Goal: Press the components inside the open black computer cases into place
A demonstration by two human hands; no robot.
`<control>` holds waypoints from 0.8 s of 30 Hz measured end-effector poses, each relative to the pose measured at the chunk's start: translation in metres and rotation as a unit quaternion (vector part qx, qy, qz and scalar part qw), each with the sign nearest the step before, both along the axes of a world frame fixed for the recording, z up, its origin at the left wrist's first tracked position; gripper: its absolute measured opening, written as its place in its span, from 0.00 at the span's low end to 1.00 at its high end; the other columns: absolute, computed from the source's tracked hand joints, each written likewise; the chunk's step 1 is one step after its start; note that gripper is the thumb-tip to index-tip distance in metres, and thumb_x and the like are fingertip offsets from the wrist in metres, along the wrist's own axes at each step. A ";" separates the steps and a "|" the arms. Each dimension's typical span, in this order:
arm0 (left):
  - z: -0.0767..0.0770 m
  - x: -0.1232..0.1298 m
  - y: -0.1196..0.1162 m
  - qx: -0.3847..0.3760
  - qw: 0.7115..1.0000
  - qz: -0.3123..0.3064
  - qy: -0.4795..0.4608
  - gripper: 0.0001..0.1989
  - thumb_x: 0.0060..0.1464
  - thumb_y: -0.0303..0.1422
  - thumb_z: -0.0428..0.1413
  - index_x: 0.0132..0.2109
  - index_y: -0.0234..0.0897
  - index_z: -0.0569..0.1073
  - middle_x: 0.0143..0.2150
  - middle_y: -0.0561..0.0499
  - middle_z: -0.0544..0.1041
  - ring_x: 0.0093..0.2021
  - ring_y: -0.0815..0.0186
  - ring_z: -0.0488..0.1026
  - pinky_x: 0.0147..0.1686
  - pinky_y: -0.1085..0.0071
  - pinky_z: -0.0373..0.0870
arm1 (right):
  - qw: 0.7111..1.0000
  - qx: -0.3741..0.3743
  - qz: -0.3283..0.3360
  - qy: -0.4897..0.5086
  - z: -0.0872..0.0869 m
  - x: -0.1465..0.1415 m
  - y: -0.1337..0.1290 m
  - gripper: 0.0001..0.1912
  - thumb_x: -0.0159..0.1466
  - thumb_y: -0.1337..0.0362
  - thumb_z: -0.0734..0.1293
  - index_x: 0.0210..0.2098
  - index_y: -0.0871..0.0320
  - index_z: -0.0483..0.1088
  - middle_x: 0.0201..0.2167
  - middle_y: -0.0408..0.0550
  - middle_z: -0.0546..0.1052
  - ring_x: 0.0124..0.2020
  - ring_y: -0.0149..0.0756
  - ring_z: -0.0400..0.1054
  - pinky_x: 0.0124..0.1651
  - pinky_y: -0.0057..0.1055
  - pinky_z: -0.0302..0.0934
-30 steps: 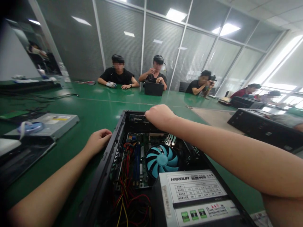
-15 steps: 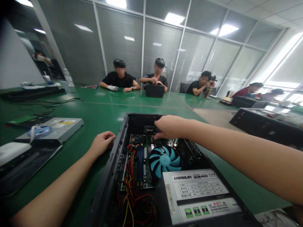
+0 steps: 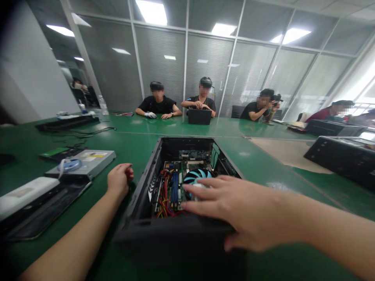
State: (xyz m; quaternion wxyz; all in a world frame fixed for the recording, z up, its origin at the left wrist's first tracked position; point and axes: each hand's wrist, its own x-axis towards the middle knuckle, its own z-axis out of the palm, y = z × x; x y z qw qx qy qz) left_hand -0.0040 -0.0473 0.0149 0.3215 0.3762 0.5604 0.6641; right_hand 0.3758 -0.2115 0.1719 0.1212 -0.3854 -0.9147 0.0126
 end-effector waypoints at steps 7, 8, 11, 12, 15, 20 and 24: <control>0.003 -0.010 -0.005 0.021 0.992 0.055 0.111 0.11 0.46 0.41 0.55 0.32 0.37 0.70 0.20 0.57 0.68 0.20 0.69 0.66 0.21 0.74 0.63 | 0.979 0.177 -0.103 -0.021 -0.022 -0.088 0.184 0.35 0.64 0.64 0.67 0.68 0.55 0.53 0.69 0.61 0.55 0.66 0.52 0.52 0.65 0.59 0.39; 0.002 -0.010 -0.006 0.019 0.988 0.042 0.145 0.11 0.47 0.41 0.55 0.32 0.37 0.71 0.20 0.57 0.68 0.20 0.69 0.66 0.21 0.74 0.63 | 0.973 0.192 -0.130 -0.008 -0.037 -0.103 0.197 0.35 0.64 0.66 0.66 0.68 0.57 0.53 0.69 0.63 0.55 0.65 0.53 0.53 0.65 0.61 0.37; 0.001 -0.010 -0.007 0.010 0.977 0.008 0.212 0.11 0.50 0.42 0.55 0.32 0.38 0.71 0.20 0.56 0.69 0.20 0.69 0.66 0.22 0.74 0.62 | 0.969 0.187 -0.157 0.038 -0.076 -0.142 0.214 0.33 0.64 0.64 0.67 0.66 0.60 0.54 0.67 0.64 0.58 0.62 0.51 0.56 0.65 0.58 0.37; 0.000 -0.010 -0.007 0.007 0.974 0.000 0.227 0.12 0.51 0.42 0.54 0.32 0.38 0.71 0.20 0.56 0.69 0.20 0.68 0.66 0.22 0.74 0.62 | 0.971 0.178 -0.149 0.048 -0.086 -0.150 0.214 0.32 0.64 0.63 0.67 0.65 0.60 0.57 0.67 0.64 0.59 0.62 0.51 0.57 0.65 0.56 0.38; -0.003 -0.010 -0.006 0.005 0.966 -0.015 0.259 0.12 0.52 0.42 0.53 0.32 0.38 0.71 0.20 0.56 0.70 0.21 0.67 0.68 0.24 0.73 0.63 | 0.983 0.134 -0.115 0.054 -0.107 -0.156 0.203 0.26 0.63 0.61 0.68 0.59 0.60 0.63 0.65 0.61 0.62 0.61 0.50 0.59 0.64 0.53 0.41; -0.005 -0.007 -0.006 0.004 0.954 -0.039 0.296 0.12 0.54 0.42 0.52 0.32 0.39 0.71 0.21 0.55 0.71 0.23 0.65 0.70 0.26 0.72 0.64 | 0.990 0.056 -0.088 0.099 -0.122 -0.124 0.151 0.24 0.63 0.57 0.67 0.55 0.59 0.67 0.63 0.61 0.65 0.61 0.49 0.60 0.62 0.51 0.45; -0.003 -0.004 -0.008 0.009 0.953 -0.053 0.297 0.12 0.53 0.42 0.52 0.32 0.39 0.71 0.20 0.55 0.70 0.23 0.66 0.69 0.26 0.72 0.64 | 0.992 0.013 -0.064 0.111 -0.122 -0.083 0.088 0.23 0.63 0.56 0.66 0.56 0.56 0.67 0.63 0.58 0.66 0.62 0.48 0.60 0.63 0.52 0.45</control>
